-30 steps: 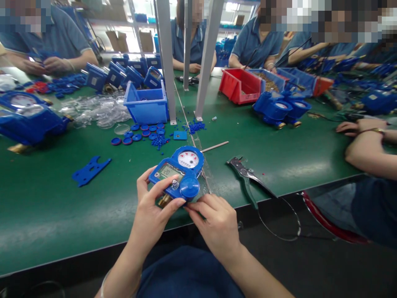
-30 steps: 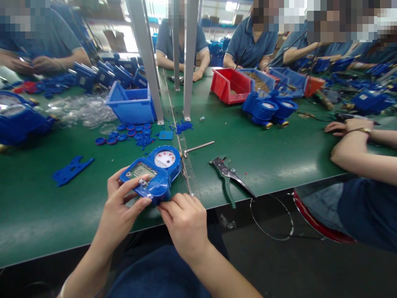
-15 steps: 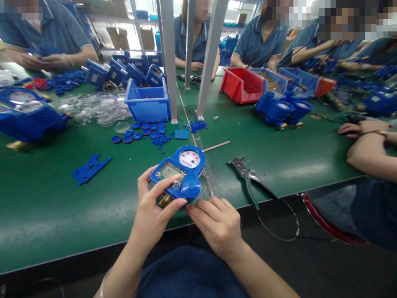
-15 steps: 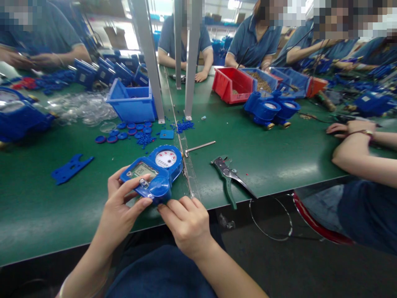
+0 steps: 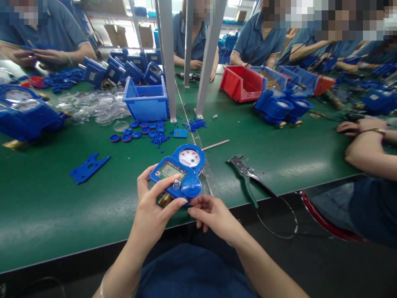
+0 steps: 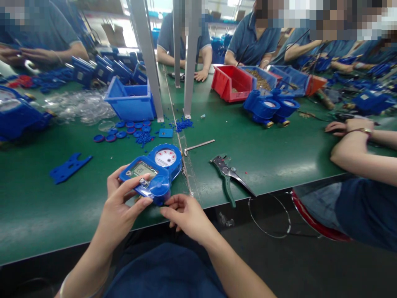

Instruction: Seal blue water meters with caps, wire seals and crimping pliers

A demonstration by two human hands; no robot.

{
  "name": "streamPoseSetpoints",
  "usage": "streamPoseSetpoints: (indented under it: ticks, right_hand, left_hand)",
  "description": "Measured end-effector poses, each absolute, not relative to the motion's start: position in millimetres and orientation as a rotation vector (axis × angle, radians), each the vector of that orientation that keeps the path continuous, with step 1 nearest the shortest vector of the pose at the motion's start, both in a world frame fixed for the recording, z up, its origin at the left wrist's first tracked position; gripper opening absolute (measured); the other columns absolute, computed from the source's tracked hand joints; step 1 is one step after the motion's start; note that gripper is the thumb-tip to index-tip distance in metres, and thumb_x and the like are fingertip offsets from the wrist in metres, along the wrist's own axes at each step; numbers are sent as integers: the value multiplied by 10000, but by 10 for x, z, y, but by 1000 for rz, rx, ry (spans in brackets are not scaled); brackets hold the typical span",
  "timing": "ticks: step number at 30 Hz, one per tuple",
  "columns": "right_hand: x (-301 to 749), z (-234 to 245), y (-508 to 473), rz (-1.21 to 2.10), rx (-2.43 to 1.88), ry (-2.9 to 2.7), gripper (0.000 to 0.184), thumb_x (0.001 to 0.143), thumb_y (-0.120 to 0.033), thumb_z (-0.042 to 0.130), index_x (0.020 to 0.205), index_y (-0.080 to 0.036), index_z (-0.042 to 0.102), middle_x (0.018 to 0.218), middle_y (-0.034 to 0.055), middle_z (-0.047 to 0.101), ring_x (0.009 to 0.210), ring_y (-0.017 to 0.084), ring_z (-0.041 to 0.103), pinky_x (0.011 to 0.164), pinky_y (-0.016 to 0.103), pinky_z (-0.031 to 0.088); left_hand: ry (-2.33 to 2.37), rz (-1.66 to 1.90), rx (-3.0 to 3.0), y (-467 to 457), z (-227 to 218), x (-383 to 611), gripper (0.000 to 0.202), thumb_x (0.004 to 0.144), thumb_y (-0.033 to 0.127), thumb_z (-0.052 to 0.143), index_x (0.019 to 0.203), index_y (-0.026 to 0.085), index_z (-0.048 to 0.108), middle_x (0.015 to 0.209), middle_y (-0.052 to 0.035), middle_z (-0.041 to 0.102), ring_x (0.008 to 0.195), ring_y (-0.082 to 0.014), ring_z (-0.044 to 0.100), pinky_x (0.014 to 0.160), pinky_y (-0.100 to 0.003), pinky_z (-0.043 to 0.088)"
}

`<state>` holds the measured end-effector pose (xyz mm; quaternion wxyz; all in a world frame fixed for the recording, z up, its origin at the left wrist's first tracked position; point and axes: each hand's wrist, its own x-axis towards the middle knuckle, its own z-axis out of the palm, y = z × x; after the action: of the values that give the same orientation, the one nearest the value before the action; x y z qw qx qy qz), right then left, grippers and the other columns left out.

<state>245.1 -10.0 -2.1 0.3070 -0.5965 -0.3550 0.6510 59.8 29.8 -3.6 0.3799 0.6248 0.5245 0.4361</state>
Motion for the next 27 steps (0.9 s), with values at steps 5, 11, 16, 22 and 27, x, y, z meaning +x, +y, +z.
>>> streamPoseSetpoints:
  ticks: [5, 11, 16, 22, 27]
  right_hand:
    - [2401, 48, 53, 1991, -1446, -894, 439, 684, -476, 718, 855, -84, 618, 820, 46, 645, 501, 35, 541, 401, 128, 407]
    - [2358, 25, 148, 2060, -1443, -691, 389, 564, -419, 744, 674, -74, 603, 594, 13, 589, 415, 48, 517, 381, 121, 410]
    - [2328, 10, 161, 2063, -1481, -600, 374, 478, -384, 731, 603, -66, 577, 524, 29, 561, 395, 94, 534, 369, 146, 417]
    - [2376, 65, 124, 2115, -1387, -747, 531, 562, -512, 797, 774, -63, 610, 709, 40, 625, 531, 86, 611, 440, 133, 467]
    - [2599, 124, 3, 2050, -1420, -1120, 616, 768, -534, 698, 1213, -117, 611, 941, 82, 674, 665, 64, 636, 511, 108, 464]
  left_hand:
    - [1330, 1105, 1633, 287, -40, 605, 444, 741, 584, 741, 1133, 379, 708, 1440, -30, 328, 1360, -317, 427, 1182, -587, 372]
    - [1331, 1114, 1656, 288, -48, 607, 424, 760, 593, 718, 1140, 406, 696, 1440, -19, 329, 1351, -313, 433, 1170, -606, 382]
    - [1334, 1122, 1676, 281, -88, 607, 419, 741, 605, 730, 1127, 449, 688, 1435, 1, 330, 1351, -318, 427, 1152, -638, 389]
    - [1326, 1090, 1662, 291, -62, 594, 442, 769, 605, 700, 1168, 417, 671, 1449, -23, 321, 1371, -330, 419, 1168, -625, 373]
    - [1356, 1066, 1701, 209, -15, 676, 657, 662, 697, 735, 1227, 387, 604, 1522, -33, 223, 1447, -370, 313, 1149, -623, 402]
